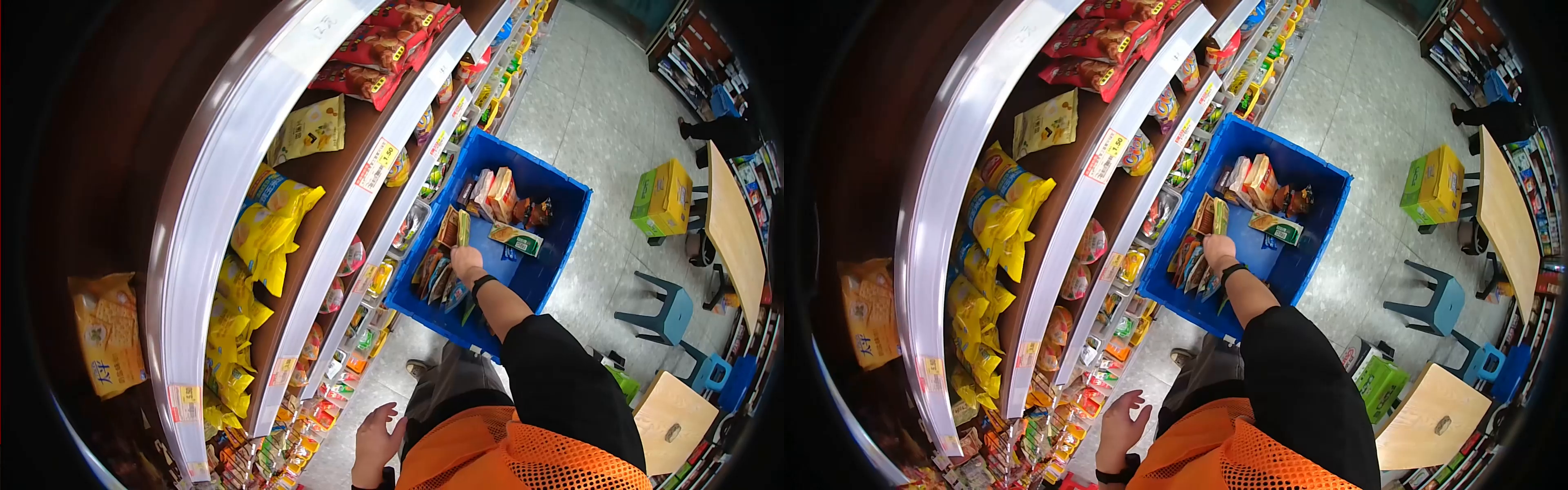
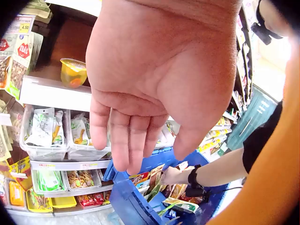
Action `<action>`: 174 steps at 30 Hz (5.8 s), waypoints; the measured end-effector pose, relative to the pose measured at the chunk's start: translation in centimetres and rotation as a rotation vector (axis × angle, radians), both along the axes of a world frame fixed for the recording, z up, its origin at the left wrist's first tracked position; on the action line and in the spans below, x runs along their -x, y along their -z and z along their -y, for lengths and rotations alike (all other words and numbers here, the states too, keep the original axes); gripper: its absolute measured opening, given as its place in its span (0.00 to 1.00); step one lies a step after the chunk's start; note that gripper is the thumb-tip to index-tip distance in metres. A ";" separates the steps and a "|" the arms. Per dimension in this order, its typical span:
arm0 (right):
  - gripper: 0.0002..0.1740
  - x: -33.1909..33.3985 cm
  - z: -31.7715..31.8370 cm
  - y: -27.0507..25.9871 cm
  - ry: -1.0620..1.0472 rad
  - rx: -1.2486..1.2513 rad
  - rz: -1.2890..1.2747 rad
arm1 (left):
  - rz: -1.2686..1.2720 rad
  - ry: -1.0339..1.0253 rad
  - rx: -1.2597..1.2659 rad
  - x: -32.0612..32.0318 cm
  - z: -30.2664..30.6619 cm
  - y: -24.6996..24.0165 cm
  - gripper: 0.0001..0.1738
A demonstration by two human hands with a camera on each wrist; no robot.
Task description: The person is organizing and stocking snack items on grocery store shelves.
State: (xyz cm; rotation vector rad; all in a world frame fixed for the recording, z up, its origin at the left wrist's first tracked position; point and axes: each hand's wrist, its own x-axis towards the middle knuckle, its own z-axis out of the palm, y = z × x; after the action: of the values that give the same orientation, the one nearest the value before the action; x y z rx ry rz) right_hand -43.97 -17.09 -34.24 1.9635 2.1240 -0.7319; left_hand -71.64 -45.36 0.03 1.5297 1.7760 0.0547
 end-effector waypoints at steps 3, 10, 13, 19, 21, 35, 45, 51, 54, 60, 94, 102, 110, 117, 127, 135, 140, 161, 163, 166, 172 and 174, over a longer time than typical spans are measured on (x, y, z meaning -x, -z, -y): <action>0.12 -1.7 0.6 -2.0 0.150 -0.146 -0.015 | -0.013 0.044 -0.032 0.8 0.4 0.0 0.23; 0.10 -3.8 5.9 -14.0 0.185 -0.444 -0.024 | 0.039 0.108 -0.167 4.2 1.6 -0.7 0.22; 0.07 -2.0 10.5 -25.2 0.108 -0.625 -0.038 | 0.171 0.191 -0.399 6.8 2.3 -1.0 0.21; 0.05 8.5 20.7 -42.6 -0.229 -1.005 -0.398 | 0.333 0.157 -0.637 13.7 5.8 -4.6 0.20; 0.06 12.0 24.0 -46.2 -0.269 -0.975 -0.507 | 0.449 0.095 -0.771 16.8 7.5 -5.7 0.18; 0.06 33.7 31.2 -54.5 -0.847 -0.182 -1.417 | 1.663 -0.278 -0.106 31.1 20.4 -1.9 0.43; 0.37 41.4 31.1 -42.5 -0.350 0.667 -1.611 | 1.589 -0.608 -0.508 35.5 26.4 -3.2 0.32; 0.30 47.5 36.1 -43.4 -0.490 0.870 -1.447 | 1.720 -0.460 -0.255 36.9 26.1 -1.5 0.45; 0.30 49.9 36.8 -43.5 -0.563 1.060 -1.614 | 1.660 -0.404 -0.049 36.6 24.4 -1.4 0.40; 0.33 48.8 35.6 -39.9 -0.504 1.155 -1.660 | 1.214 -0.206 -0.221 38.5 23.1 -4.6 0.34; 0.33 55.6 30.0 -45.7 -0.364 0.170 -1.611 | 0.738 -0.543 -0.977 47.0 19.3 -7.2 0.23; 0.26 56.1 29.8 -45.9 -0.306 0.178 -1.543 | 0.858 -0.497 -0.837 47.6 19.1 -7.6 0.28; 0.20 58.2 28.3 -44.5 -0.281 -0.014 -1.428 | 0.826 -0.632 -1.040 49.2 15.9 -5.4 0.21; 0.27 55.0 27.9 -42.4 -0.306 -0.078 -1.274 | 0.644 -0.743 -1.063 48.9 16.8 -6.1 0.18; 0.12 43.2 29.2 -39.5 -0.565 -0.057 -1.071 | 0.073 -0.470 -1.150 40.7 19.2 -4.2 0.19; 0.15 32.4 27.2 -34.7 -0.422 -0.081 -0.999 | 0.238 0.213 -0.610 26.4 11.6 -2.7 0.17; 0.15 20.8 22.6 -31.2 -0.249 -0.105 -0.866 | 0.278 0.297 -0.560 17.1 5.4 -1.3 0.16; 0.24 2.4 -3.5 0.9 -0.252 0.048 0.031 | 0.078 0.143 -0.158 -0.3 -2.6 -0.1 0.06; 0.21 2.8 -4.4 3.8 -0.201 0.059 -0.004 | 0.056 0.118 -0.151 -0.1 -2.3 -0.2 0.06; 0.15 2.6 -4.8 5.7 -0.110 -0.031 -0.026 | 0.037 0.095 -0.139 0.0 -2.6 0.1 0.05; 0.15 -0.8 -2.7 0.6 0.133 0.049 -0.104 | 0.046 0.077 -0.205 -0.8 -3.1 -0.8 0.05; 0.14 -1.8 -1.8 -0.9 0.214 0.011 -0.138 | 0.038 0.098 -0.220 -0.8 -2.8 -1.6 0.06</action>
State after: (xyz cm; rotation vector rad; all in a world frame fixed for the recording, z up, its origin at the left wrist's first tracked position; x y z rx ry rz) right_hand -42.12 -15.26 -33.31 2.2180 1.9950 -0.9383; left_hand -70.80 -42.56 1.60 1.7578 1.7068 0.2365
